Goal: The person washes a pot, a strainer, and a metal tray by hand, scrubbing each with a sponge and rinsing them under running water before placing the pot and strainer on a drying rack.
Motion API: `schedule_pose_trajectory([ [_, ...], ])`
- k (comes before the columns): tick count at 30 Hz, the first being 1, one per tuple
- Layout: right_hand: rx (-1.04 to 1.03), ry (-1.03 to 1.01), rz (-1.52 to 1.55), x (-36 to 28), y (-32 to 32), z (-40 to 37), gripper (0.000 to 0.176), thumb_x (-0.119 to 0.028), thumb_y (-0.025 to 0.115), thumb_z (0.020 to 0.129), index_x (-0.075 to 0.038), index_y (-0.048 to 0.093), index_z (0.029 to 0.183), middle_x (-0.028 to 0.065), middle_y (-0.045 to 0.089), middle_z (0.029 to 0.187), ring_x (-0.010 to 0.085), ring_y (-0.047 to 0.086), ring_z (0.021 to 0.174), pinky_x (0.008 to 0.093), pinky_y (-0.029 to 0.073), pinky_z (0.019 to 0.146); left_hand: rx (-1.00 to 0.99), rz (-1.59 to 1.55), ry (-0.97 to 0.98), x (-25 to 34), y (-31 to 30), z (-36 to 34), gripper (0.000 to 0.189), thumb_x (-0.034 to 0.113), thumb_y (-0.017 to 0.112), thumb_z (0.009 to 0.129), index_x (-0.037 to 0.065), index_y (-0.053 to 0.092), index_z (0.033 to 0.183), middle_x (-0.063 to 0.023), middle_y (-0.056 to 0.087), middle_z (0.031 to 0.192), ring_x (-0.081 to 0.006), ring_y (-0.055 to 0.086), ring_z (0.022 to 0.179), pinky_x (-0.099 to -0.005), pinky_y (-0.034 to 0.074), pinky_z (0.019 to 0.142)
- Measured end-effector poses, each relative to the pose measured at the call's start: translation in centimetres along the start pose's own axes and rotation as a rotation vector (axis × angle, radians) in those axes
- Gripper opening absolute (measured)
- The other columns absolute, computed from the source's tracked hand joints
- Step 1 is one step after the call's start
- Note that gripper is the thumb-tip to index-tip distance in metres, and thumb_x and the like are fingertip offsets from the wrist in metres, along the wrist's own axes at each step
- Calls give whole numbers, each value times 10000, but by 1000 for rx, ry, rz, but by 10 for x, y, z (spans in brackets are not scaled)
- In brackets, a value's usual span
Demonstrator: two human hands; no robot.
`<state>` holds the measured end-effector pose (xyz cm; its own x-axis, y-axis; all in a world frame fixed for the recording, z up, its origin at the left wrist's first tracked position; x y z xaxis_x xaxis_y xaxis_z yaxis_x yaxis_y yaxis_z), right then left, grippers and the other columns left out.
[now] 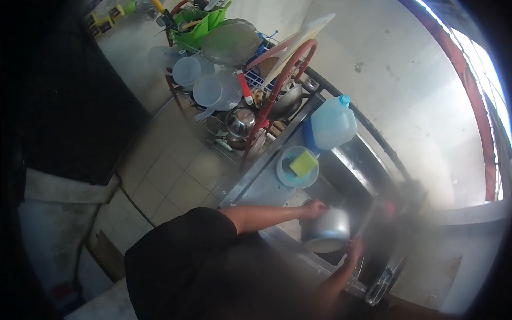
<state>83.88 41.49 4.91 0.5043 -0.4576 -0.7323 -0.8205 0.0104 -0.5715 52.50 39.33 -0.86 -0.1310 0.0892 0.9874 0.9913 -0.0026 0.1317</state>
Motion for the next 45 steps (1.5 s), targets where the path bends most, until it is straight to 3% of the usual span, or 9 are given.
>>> schedule_pose_trajectory([
  [1, 3, 80, 3, 6, -1, -5, 740, -674, 429, 914, -49, 544, 1292, 135, 566, 1228, 239, 606, 950, 377, 506, 719, -43, 17, -150, 15, -12, -12, 629, 620, 484, 943, 42, 731, 977, -101, 701, 845, -189, 665, 823, -390, 534, 763],
  [4, 36, 13, 97, 49, 1, 10, 714, -654, 409, 938, -78, 487, 1354, 131, 524, 1306, 285, 561, 1106, 443, 487, 877, -61, -468, -391, 34, -17, -31, 689, 661, 456, 928, 63, 635, 1217, -138, 648, 1151, -227, 621, 1042, -429, 512, 893],
  [5, -191, -19, 686, -7, 38, -53, 656, -586, 408, 972, -86, 422, 1397, 124, 523, 1322, 314, 526, 1191, 483, 463, 961, -229, -594, -361, 14, -4, -17, 763, 697, 426, 911, 75, 532, 1341, -138, 550, 1313, -245, 535, 1196, -469, 467, 981],
  [22, -440, -94, 934, -73, 139, -53, 425, -291, 520, 981, -26, 505, 1313, 129, 599, 1242, 268, 624, 1090, 428, 544, 888, -413, -931, -270, 92, -120, -74, 520, 441, 444, 1009, 62, 487, 1362, -101, 568, 1306, -211, 538, 1220, -419, 411, 1045],
  [30, -789, -151, 360, -175, 332, -173, 299, -194, 488, 1000, -13, 569, 1225, 93, 646, 1110, 206, 631, 983, 353, 515, 868, 447, -1097, 100, 29, -295, -220, 519, 419, 507, 981, 39, 509, 1335, -124, 591, 1284, -229, 596, 1151, -431, 478, 1007],
  [31, -803, -732, -38, -174, 364, -175, 291, -228, 473, 1014, -39, 578, 1208, 64, 644, 1082, 179, 613, 975, 339, 490, 875, 536, -930, 203, 28, -316, -248, 510, 407, 497, 983, 39, 500, 1336, -128, 576, 1300, -231, 592, 1158, -436, 477, 1011],
  [32, -935, -222, 297, -168, 394, -196, 290, -271, 479, 1016, -59, 589, 1181, 52, 640, 1051, 166, 609, 959, 323, 487, 858, 621, -760, 296, 27, -334, -275, 501, 394, 488, 986, 38, 492, 1338, -133, 561, 1316, -233, 588, 1166, -441, 476, 1014],
  [38, -783, -1339, -567, -128, 490, -258, 227, -185, 651, 867, -93, 614, 1072, 97, 622, 1033, 290, 561, 1042, 437, 373, 951, 1217, -1392, 312, -207, -457, -313, 486, 343, 463, 989, 101, 437, 1409, -88, 530, 1374, -252, 526, 1250, -438, 459, 1031],
  [45, -595, -1463, -711, -111, 516, -272, 61, -148, 626, 771, -117, 638, 822, 62, 628, 966, 269, 555, 972, 440, 292, 937, 1691, -1695, 602, -272, -612, -247, 681, 546, 62, 1017, 136, 305, 1504, -76, 291, 1559, -348, 293, 1418, -555, 249, 1172],
])
Point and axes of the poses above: each hand's wrist, its own z-axis towards the middle knuckle, its own y-axis out of the palm, x = y × z, the point moved 6 cm from there along z, towards the middle knuckle
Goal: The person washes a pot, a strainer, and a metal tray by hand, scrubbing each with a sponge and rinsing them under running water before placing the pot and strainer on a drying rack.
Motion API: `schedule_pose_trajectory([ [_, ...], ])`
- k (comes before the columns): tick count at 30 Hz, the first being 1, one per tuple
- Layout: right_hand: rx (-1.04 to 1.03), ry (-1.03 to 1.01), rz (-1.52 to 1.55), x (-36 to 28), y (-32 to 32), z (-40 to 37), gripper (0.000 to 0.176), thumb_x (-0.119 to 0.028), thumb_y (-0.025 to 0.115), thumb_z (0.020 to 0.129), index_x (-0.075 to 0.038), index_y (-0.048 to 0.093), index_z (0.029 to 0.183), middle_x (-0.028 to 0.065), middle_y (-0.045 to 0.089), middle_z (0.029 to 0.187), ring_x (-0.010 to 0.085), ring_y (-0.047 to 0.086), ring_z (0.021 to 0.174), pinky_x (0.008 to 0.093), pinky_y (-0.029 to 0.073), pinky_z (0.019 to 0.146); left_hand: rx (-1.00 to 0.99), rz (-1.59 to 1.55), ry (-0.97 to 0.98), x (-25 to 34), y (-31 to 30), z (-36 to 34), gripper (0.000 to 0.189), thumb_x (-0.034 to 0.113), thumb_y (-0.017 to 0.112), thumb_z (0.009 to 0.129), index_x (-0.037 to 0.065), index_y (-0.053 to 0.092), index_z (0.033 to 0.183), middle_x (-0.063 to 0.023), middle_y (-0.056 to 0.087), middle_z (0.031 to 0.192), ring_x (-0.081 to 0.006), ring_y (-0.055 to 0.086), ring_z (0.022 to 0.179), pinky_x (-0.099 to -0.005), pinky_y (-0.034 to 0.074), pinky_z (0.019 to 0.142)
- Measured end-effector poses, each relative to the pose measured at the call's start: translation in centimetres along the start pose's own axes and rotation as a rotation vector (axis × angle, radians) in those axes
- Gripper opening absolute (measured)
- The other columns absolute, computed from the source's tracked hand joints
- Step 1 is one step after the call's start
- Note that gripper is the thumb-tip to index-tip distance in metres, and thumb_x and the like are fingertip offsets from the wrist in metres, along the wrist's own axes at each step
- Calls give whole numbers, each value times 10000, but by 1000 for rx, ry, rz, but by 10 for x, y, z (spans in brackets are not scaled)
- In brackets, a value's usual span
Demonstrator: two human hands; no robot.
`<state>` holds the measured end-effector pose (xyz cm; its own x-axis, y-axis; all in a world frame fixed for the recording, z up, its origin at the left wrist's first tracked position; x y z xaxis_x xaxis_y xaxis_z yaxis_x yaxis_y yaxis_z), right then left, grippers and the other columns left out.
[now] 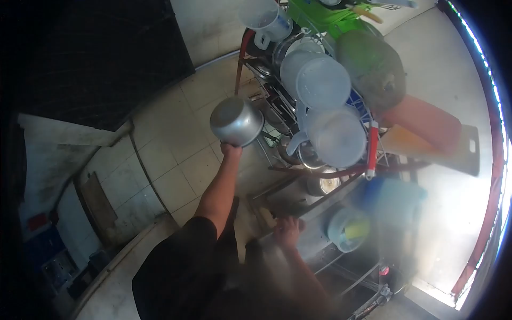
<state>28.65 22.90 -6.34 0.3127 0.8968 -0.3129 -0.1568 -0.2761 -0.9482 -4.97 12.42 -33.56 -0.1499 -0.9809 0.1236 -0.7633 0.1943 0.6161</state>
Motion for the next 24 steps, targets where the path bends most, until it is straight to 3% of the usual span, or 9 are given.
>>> schedule_pose_trajectory([
  [2, -8, 6, 28, 6, 6, 0, 58, -126, 625, 743, -121, 629, 800, 52, 633, 911, 264, 563, 929, 436, 300, 923, 57, -86, 20, -26, 18, 42, 612, 491, 144, 1034, 128, 421, 1442, -102, 384, 1502, -344, 387, 1360, -557, 303, 1146],
  [6, -143, 216, 76, 61, 55, -39, 66, -130, 618, 716, -114, 632, 778, 53, 626, 871, 263, 562, 908, 437, 300, 924, 28, -81, 12, -66, 46, 108, 676, 541, 93, 1019, 124, 391, 1460, -105, 352, 1526, -345, 351, 1387, -563, 262, 1161],
  [11, -159, 205, -35, 87, 67, -74, 86, -165, 583, 696, -108, 634, 733, 52, 616, 839, 266, 548, 868, 446, 297, 919, -133, -120, -54, -106, 61, 174, 727, 583, 56, 999, 127, 340, 1489, -104, 301, 1557, -349, 302, 1418, -560, 230, 1170],
  [13, -99, 117, 130, 82, 59, -72, 84, -161, 577, 688, -109, 633, 724, 48, 622, 837, 262, 542, 862, 441, 292, 913, -74, -24, 8, -120, 57, 186, 683, 565, 132, 1009, 116, 365, 1468, -122, 335, 1532, -345, 355, 1387, -552, 283, 1147],
  [15, -110, 113, 88, 71, 51, -60, 92, -161, 576, 688, -107, 638, 730, 46, 632, 847, 258, 546, 874, 439, 283, 912, -181, 88, -110, -142, 67, 194, 667, 565, 185, 1012, 115, 342, 1479, -98, 320, 1547, -312, 339, 1398, -507, 262, 1155],
  [17, -176, 10, -183, 37, 35, -30, 101, -166, 575, 693, -105, 640, 739, 51, 638, 857, 256, 552, 886, 441, 275, 913, -223, 170, -117, -156, 85, 188, 620, 539, 282, 1004, 105, 398, 1432, -102, 430, 1463, -286, 387, 1358, -488, 327, 1106],
  [19, -144, 15, -173, 37, 35, -29, 114, -179, 570, 700, -104, 642, 748, 55, 642, 858, 259, 555, 891, 446, 272, 912, 0, 436, -105, -183, 58, 239, 567, 509, 362, 980, 96, 454, 1359, -99, 536, 1334, -286, 478, 1249, -478, 388, 1035],
  [21, -80, 1, 17, 11, 17, 0, 126, -194, 569, 699, -106, 643, 750, 59, 643, 852, 264, 554, 887, 447, 272, 912, 15, 366, -107, -181, 64, 238, 506, 428, 414, 962, 90, 464, 1335, -118, 548, 1302, -287, 508, 1186, -466, 421, 982],
  [24, -118, 1, -57, 18, 22, -7, 146, -203, 571, 691, -101, 649, 760, 63, 642, 841, 269, 554, 879, 450, 276, 914, 27, 233, -113, -167, 92, 214, 409, 266, 518, 928, 77, 483, 1289, -157, 571, 1239, -288, 568, 1060, -441, 485, 878],
])
Point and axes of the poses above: each hand's wrist, its own z-axis towards the middle knuckle, its own y-axis out of the palm, x = y × z, the point moved 6 cm from there along z, towards the middle knuckle
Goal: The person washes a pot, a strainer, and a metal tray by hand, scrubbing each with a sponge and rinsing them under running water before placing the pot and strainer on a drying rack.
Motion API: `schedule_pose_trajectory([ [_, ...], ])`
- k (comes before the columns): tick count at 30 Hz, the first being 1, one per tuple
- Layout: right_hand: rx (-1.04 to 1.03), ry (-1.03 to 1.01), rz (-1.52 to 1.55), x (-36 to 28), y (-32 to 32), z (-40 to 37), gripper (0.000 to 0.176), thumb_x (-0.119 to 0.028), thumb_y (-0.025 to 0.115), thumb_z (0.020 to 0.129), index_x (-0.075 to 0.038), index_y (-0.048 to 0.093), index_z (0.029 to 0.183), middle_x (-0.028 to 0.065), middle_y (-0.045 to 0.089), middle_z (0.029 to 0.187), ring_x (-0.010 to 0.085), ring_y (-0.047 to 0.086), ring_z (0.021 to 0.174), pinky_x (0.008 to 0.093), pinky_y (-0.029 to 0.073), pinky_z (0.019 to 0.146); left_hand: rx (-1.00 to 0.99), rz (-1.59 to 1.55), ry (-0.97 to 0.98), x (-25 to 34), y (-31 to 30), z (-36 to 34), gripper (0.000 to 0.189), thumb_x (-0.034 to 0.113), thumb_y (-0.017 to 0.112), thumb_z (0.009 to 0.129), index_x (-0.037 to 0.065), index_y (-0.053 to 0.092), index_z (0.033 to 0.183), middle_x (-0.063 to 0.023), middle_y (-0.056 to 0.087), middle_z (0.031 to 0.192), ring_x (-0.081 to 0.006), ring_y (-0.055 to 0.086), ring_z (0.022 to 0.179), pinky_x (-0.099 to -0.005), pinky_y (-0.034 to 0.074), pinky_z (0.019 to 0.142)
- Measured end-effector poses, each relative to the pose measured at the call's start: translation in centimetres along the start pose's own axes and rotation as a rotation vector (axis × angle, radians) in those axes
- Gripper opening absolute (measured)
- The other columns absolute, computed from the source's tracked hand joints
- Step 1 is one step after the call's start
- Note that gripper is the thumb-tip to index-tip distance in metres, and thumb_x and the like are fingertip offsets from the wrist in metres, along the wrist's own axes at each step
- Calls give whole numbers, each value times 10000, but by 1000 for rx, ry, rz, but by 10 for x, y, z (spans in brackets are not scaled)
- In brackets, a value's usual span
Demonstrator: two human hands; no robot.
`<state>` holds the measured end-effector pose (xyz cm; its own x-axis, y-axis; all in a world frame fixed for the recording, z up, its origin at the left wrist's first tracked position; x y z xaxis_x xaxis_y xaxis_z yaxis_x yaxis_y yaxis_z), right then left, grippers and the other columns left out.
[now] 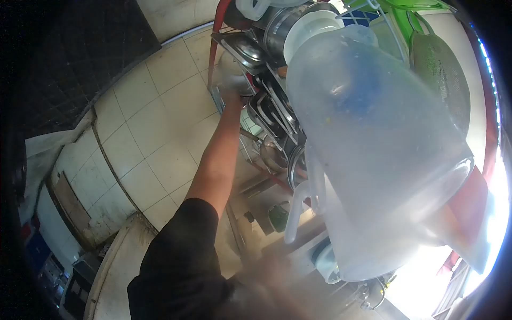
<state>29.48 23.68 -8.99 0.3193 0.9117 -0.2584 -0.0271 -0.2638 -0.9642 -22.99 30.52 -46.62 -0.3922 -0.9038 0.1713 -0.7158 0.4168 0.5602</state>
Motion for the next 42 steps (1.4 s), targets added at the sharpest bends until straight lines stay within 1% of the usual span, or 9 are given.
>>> schedule_pose_trajectory([
  [15, -4, -63, 7, 2, -4, 0, 245, -255, 601, 640, -112, 635, 836, 56, 592, 889, 283, 524, 881, 475, 306, 828, -199, 1416, 847, 55, -224, 28, 377, 103, 618, 881, 107, 492, 1236, -109, 572, 1108, -234, 582, 937, -384, 478, 868],
  [18, -26, -17, 131, 9, -3, -6, 263, -244, 619, 664, -129, 603, 900, 58, 569, 950, 286, 503, 909, 492, 304, 831, 55, 845, -112, 91, -262, -153, 279, 65, 643, 878, 137, 545, 1130, -54, 591, 954, -133, 577, 841, -271, 496, 686],
  [22, 56, -27, 266, 9, -18, -13, 170, -206, 637, 723, -122, 589, 862, 47, 523, 910, 249, 533, 981, 490, 298, 998, 110, 1093, -168, 131, -372, -258, 73, 173, 626, 923, 117, 598, 961, 20, 602, 810, -90, 567, 739, -245, 457, 618],
  [25, 171, -66, 392, 12, -29, -23, 152, -139, 637, 736, -113, 590, 878, 59, 551, 959, 262, 538, 1017, 468, 348, 989, -591, 1812, 103, 178, -454, -270, 173, 143, 635, 920, 62, 609, 1071, -31, 641, 935, -129, 620, 849, -245, 505, 697],
  [27, 290, -87, 441, 17, -44, -48, 155, -106, 634, 740, -109, 591, 889, 69, 565, 989, 272, 535, 1051, 453, 382, 962, -1564, 2052, 1167, 191, -447, -338, 199, 116, 644, 911, 40, 610, 1091, -67, 662, 978, -166, 636, 904, -269, 514, 739],
  [29, 412, -117, 482, 26, -68, -87, 163, -74, 631, 745, -105, 593, 900, 78, 579, 1019, 282, 532, 1086, 437, 416, 936, -329, 2343, 199, 201, -420, -396, 204, 123, 625, 925, 23, 606, 1103, -101, 671, 1013, -207, 644, 958, -291, 515, 770],
  [34, 335, 371, 547, 154, -102, -247, 220, 22, 615, 765, -62, 602, 968, 120, 610, 1057, 328, 584, 1028, 416, 459, 896, -480, 2392, 565, 223, -379, -415, 194, 10, 561, 879, 25, 595, 1069, -80, 620, 984, -193, 582, 825, -355, 480, 739],
  [38, 1394, 1091, 1568, 351, -53, -370, 164, -87, 416, 969, -11, 559, 998, 96, 611, 1013, 256, 606, 930, 347, 507, 831, -434, 1624, 1288, 208, -284, -511, 150, -27, 520, 879, 17, 592, 1003, -106, 564, 960, -215, 551, 853, -373, 467, 759],
  [42, 1953, 837, 2354, 448, -56, -398, 196, -90, 376, 991, 42, 507, 1054, 147, 593, 1004, 283, 614, 959, 388, 540, 866, -1086, 1751, 1361, 10, -188, -748, 139, -33, 552, 880, 16, 593, 1003, -116, 548, 987, -242, 556, 887, -357, 465, 802],
])
Point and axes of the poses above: each hand's wrist, its own z-axis towards the middle knuckle, its own y-axis out of the palm, x = y × z, the point moved 6 cm from there along z, towards the middle knuckle
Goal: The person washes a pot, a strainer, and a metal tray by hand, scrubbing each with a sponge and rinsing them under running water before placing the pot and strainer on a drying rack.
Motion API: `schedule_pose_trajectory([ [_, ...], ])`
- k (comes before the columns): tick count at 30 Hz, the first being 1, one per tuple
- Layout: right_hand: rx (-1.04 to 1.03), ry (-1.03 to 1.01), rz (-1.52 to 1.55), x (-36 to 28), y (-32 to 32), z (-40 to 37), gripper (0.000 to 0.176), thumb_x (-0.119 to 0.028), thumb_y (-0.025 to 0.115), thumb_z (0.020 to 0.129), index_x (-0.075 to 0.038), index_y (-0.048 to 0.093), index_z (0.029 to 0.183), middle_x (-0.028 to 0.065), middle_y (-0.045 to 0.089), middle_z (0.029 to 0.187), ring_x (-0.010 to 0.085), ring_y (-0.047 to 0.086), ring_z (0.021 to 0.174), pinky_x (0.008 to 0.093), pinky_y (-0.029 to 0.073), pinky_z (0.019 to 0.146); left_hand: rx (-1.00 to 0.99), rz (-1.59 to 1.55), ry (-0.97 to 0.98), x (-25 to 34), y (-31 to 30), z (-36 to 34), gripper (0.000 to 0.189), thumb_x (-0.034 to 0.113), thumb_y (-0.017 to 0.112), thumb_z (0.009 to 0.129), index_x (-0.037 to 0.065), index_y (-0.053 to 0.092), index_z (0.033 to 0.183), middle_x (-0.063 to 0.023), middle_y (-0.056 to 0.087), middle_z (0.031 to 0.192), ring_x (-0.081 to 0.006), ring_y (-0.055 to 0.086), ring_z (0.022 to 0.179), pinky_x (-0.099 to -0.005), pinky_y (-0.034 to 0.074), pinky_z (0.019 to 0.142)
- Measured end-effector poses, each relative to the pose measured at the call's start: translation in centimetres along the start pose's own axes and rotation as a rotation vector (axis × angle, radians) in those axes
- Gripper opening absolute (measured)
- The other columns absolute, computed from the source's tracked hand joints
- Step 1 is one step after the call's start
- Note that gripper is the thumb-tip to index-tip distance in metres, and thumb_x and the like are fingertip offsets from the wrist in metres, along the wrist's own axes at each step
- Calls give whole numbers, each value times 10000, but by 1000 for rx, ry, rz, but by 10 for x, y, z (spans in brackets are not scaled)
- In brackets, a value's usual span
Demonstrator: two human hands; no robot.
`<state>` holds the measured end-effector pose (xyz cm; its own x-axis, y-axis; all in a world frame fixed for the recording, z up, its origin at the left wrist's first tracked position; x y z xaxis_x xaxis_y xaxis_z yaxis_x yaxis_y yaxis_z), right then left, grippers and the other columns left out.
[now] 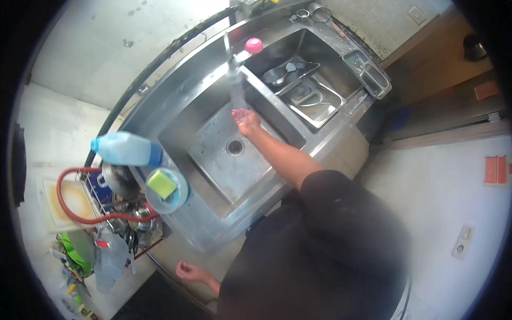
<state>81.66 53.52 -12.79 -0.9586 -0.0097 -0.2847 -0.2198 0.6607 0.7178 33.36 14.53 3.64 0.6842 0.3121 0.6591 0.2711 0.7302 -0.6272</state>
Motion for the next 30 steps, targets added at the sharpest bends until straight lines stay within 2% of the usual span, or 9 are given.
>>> schedule_pose_trajectory([
  [3, 77, 78, 271, -9, 12, 14, 218, -106, 371, 1007, 68, 459, 1107, 190, 582, 1046, 307, 626, 954, 425, 563, 885, -267, -137, 243, 141, 85, -8, 138, -20, 584, 879, 22, 593, 1010, -100, 550, 996, -220, 551, 894, -325, 462, 793],
  [7, -92, 395, 15, -58, 15, -12, 289, -176, 429, 1017, 67, 456, 1169, 214, 594, 1070, 315, 652, 924, 377, 596, 813, -760, -571, -11, 259, 269, -60, 217, -3, 627, 879, 17, 572, 1088, -51, 582, 1032, -134, 554, 944, -276, 462, 849],
  [8, -193, 315, -360, -103, 23, -37, 287, -199, 456, 1011, 50, 496, 1149, 209, 610, 1053, 303, 658, 927, 372, 594, 807, -874, -700, 40, 272, 326, -74, 217, 3, 637, 882, 14, 573, 1088, -58, 586, 1021, -135, 563, 943, -272, 464, 853],
  [10, -243, 65, -1008, -182, -5, -42, 277, -226, 532, 979, 17, 572, 1105, 207, 639, 1040, 295, 668, 925, 390, 583, 801, -1097, -875, -387, 295, 419, -101, 259, 33, 648, 896, 23, 559, 1139, -65, 605, 1003, -129, 587, 916, -254, 485, 819],
  [13, 106, -765, -2213, -318, -69, -25, 310, -278, 667, 862, -30, 649, 1047, 195, 655, 1028, 320, 638, 1009, 466, 498, 876, -1299, -961, -950, 324, 517, -121, 287, 121, 693, 897, 76, 558, 1146, -15, 605, 895, -84, 596, 778, -196, 502, 650],
  [14, 277, -684, -2438, -348, -95, -21, 298, -250, 653, 859, -25, 649, 1055, 205, 648, 1043, 338, 618, 1036, 458, 484, 905, -1306, -964, -949, 333, 534, -116, 287, 121, 693, 897, 76, 558, 1146, -15, 605, 895, -84, 596, 778, -196, 502, 650],
  [15, 458, -584, -2652, -372, -115, -19, 288, -221, 640, 857, -20, 648, 1063, 215, 641, 1059, 355, 598, 1063, 450, 470, 935, -1356, -960, -956, 340, 547, -113, 261, 170, 696, 901, 95, 567, 1116, 13, 579, 824, -63, 563, 696, -180, 466, 575],
  [20, 224, -246, -2582, -387, -168, 0, 267, -130, 466, 891, -9, 645, 1048, 221, 666, 1064, 372, 645, 999, 481, 514, 868, -1442, -853, -806, 351, 536, -112, 220, 306, 666, 928, 134, 584, 1038, 69, 497, 665, -24, 458, 520, -160, 363, 435],
  [30, 254, -262, -2802, -433, -53, -128, 215, -122, 515, 878, -3, 690, 915, 226, 681, 969, 393, 665, 917, 485, 537, 795, -1148, -499, -1042, 161, 408, -109, 256, 282, 596, 925, 131, 588, 1131, -14, 630, 990, -129, 585, 845, -255, 464, 681],
])
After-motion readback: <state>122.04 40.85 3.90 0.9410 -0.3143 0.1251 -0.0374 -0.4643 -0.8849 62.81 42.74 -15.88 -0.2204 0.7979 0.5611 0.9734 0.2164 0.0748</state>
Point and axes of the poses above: each hand's wrist, its own z-axis towards the middle knuckle, its own y-axis out of the palm, x = y × z, the point moved 6 cm from there along z, towards the middle knuckle
